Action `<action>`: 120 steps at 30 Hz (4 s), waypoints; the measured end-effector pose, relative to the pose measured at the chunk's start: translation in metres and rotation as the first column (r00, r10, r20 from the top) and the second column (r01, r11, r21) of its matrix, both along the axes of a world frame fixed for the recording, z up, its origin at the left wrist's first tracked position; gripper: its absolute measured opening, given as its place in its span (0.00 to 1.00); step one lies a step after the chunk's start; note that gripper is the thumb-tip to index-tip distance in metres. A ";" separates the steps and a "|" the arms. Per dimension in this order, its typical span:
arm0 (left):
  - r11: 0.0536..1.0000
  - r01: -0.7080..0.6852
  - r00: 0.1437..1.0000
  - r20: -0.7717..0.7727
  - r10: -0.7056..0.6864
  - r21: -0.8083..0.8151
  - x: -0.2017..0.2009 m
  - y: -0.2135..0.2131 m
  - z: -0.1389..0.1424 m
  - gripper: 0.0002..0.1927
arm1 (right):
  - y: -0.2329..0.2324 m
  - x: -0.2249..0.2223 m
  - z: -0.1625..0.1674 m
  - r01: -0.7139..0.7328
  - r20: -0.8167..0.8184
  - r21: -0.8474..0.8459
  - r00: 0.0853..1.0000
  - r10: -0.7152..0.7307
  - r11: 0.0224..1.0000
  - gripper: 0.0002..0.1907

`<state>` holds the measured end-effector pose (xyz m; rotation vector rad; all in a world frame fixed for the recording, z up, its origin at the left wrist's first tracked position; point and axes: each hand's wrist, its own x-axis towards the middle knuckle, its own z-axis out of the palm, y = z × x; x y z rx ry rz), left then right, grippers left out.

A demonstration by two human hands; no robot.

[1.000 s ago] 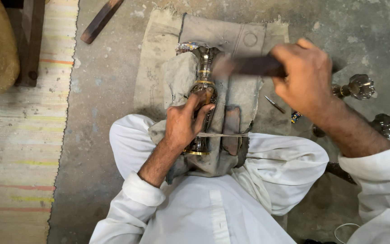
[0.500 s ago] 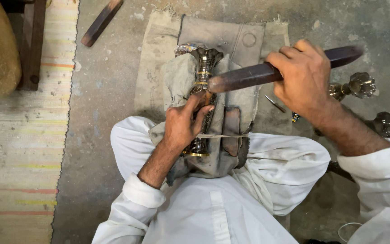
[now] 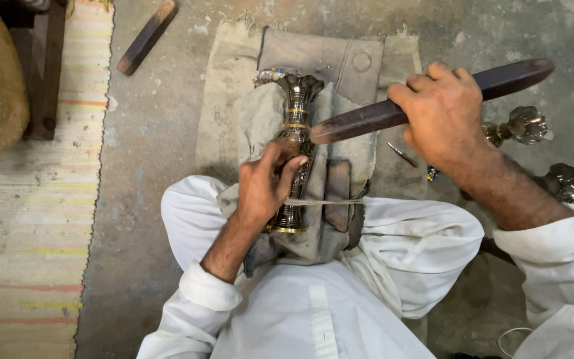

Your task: The person sits on the floor with a brass vase held steady against a cloth-wrapped support, holding a small chisel against the vase surface with one hand and striking it with a wooden mallet held in the other hand to engrave decorative patterns into the metal. He repositions the chisel repeatedly around the vase body and rotates the vase to reach new areas.

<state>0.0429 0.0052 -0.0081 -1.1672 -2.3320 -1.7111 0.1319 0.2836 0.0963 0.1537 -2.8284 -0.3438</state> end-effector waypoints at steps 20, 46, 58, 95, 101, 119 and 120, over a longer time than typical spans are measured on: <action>0.993 -0.119 0.990 -0.081 0.118 -0.012 0.011 0.002 -0.013 0.20 | -0.005 -0.013 0.015 -0.140 -0.142 -0.164 0.983 0.117 0.977 0.09; 0.991 -0.118 0.990 -0.086 0.113 -0.055 0.011 0.003 -0.007 0.16 | -0.011 -0.009 0.020 -0.078 -0.051 -0.268 0.996 0.067 0.960 0.12; 0.992 -0.106 0.992 -0.081 0.100 -0.067 0.010 0.004 -0.004 0.17 | -0.012 -0.010 0.017 -0.038 -0.032 -0.392 0.999 0.028 0.919 0.13; 0.992 -0.027 0.999 -0.045 0.021 -0.122 0.001 0.003 -0.002 0.19 | 0.000 0.000 -0.002 0.009 -0.038 -0.317 0.999 -0.022 0.948 0.16; 0.990 -0.038 0.996 -0.085 0.027 -0.134 0.001 0.002 0.000 0.20 | -0.004 0.003 0.000 -0.007 -0.034 -0.284 0.999 -0.002 0.959 0.14; 0.984 0.015 1.000 -0.002 -0.016 -0.178 0.002 -0.001 -0.001 0.17 | 0.001 0.012 -0.009 0.008 -0.069 -0.348 0.997 -0.034 0.937 0.12; 0.988 0.019 0.999 -0.028 -0.024 -0.156 0.002 -0.001 -0.001 0.17 | 0.003 0.012 -0.010 0.020 -0.053 -0.439 0.997 -0.048 0.898 0.09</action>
